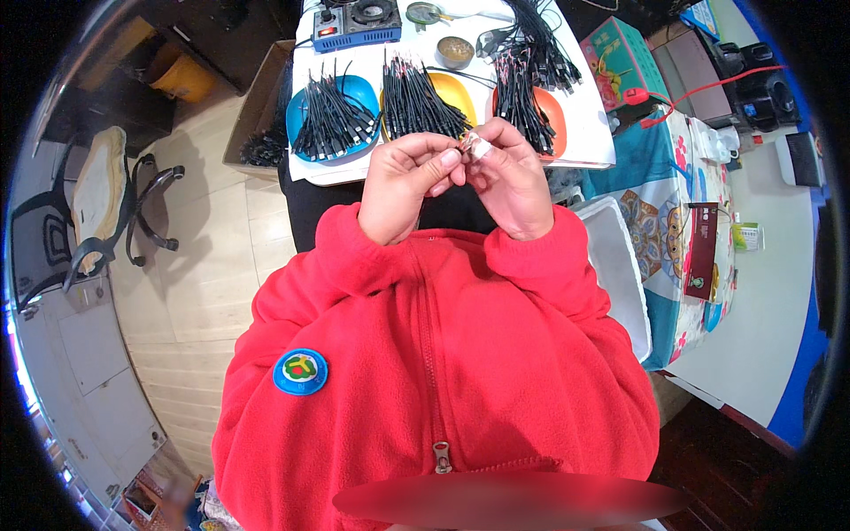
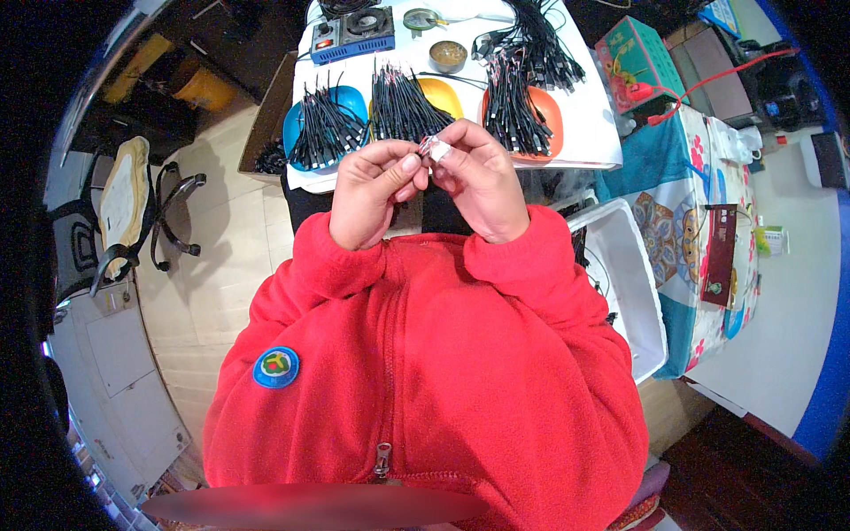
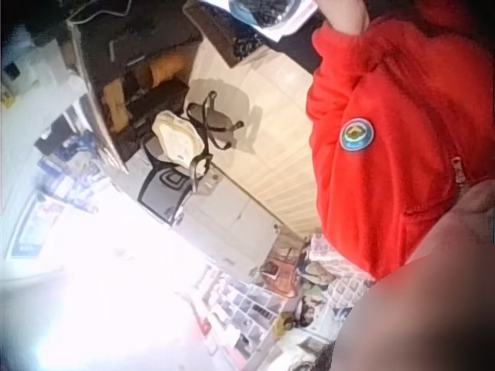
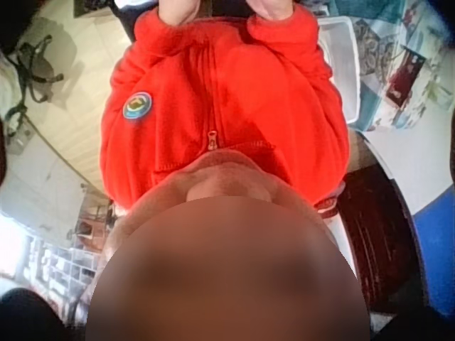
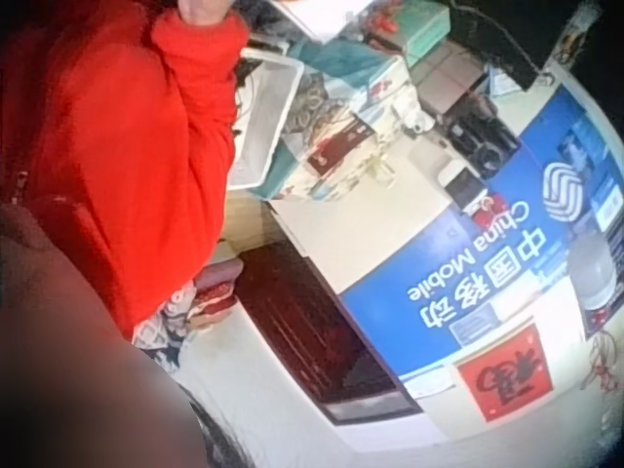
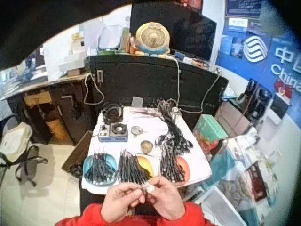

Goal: The person repeatedly picks up black wires and small white connectors, joins them by hand, and places the assembled units into a white tray. The process is repeated continuously with items organized in colored bowls on the table.

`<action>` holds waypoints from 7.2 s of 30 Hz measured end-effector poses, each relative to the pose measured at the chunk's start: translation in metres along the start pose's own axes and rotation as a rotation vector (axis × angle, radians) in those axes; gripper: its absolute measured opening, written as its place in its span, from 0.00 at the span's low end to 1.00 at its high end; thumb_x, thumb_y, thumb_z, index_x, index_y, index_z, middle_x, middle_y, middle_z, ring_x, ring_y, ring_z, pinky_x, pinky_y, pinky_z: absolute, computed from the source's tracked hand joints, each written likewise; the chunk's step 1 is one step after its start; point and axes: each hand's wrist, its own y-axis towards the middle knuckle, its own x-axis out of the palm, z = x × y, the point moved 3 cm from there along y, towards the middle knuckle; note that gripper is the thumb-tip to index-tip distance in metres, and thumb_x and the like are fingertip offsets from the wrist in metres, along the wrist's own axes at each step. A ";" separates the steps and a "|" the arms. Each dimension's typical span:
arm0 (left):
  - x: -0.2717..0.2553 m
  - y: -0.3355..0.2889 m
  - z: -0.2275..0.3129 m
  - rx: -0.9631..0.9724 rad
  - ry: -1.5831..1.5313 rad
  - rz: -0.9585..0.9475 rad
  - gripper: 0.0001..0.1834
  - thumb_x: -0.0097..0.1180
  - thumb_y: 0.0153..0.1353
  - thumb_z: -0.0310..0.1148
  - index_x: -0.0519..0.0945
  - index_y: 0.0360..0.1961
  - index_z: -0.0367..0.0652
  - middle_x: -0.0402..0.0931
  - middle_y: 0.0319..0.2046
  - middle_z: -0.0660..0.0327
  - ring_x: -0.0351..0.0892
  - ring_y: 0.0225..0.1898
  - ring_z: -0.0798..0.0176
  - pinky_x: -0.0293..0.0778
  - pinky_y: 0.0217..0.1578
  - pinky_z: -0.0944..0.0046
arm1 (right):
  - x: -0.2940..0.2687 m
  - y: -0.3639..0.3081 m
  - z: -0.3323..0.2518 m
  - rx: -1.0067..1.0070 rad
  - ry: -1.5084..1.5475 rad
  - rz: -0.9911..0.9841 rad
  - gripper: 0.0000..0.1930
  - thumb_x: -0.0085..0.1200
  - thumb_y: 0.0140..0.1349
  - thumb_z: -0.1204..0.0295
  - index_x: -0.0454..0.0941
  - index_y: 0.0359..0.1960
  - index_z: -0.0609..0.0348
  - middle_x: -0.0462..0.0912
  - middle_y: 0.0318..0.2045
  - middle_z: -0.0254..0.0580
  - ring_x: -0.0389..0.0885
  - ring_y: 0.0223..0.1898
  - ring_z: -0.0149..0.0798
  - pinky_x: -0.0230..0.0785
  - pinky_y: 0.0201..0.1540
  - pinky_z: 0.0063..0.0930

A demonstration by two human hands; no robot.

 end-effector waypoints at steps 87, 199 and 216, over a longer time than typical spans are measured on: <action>0.048 -0.059 0.087 0.600 0.736 -0.193 0.07 0.50 0.65 0.25 0.79 0.38 0.33 0.82 0.28 0.61 0.65 0.19 0.79 0.63 0.21 0.76 | 0.074 -0.059 -0.080 -0.817 -0.707 -0.041 0.06 0.56 0.58 0.83 0.77 0.37 0.67 0.82 0.29 0.37 0.79 0.30 0.25 0.73 0.35 0.17; 0.008 -0.088 -0.002 -0.258 0.254 -0.253 0.06 0.57 0.60 0.25 0.81 0.35 0.31 0.77 0.23 0.63 0.71 0.22 0.74 0.66 0.25 0.75 | 0.017 -0.092 -0.016 -0.819 -1.229 -0.319 0.11 0.61 0.44 0.84 0.77 0.31 0.62 0.77 0.31 0.42 0.77 0.34 0.42 0.70 0.36 0.30; 0.016 -0.091 0.004 0.516 1.134 -0.151 0.06 0.58 0.55 0.21 0.80 0.35 0.31 0.80 0.25 0.54 0.79 0.25 0.64 0.74 0.27 0.69 | 0.002 -0.105 0.001 -0.639 -1.234 0.016 0.07 0.56 0.61 0.74 0.75 0.38 0.61 0.76 0.34 0.37 0.70 0.32 0.29 0.65 0.36 0.22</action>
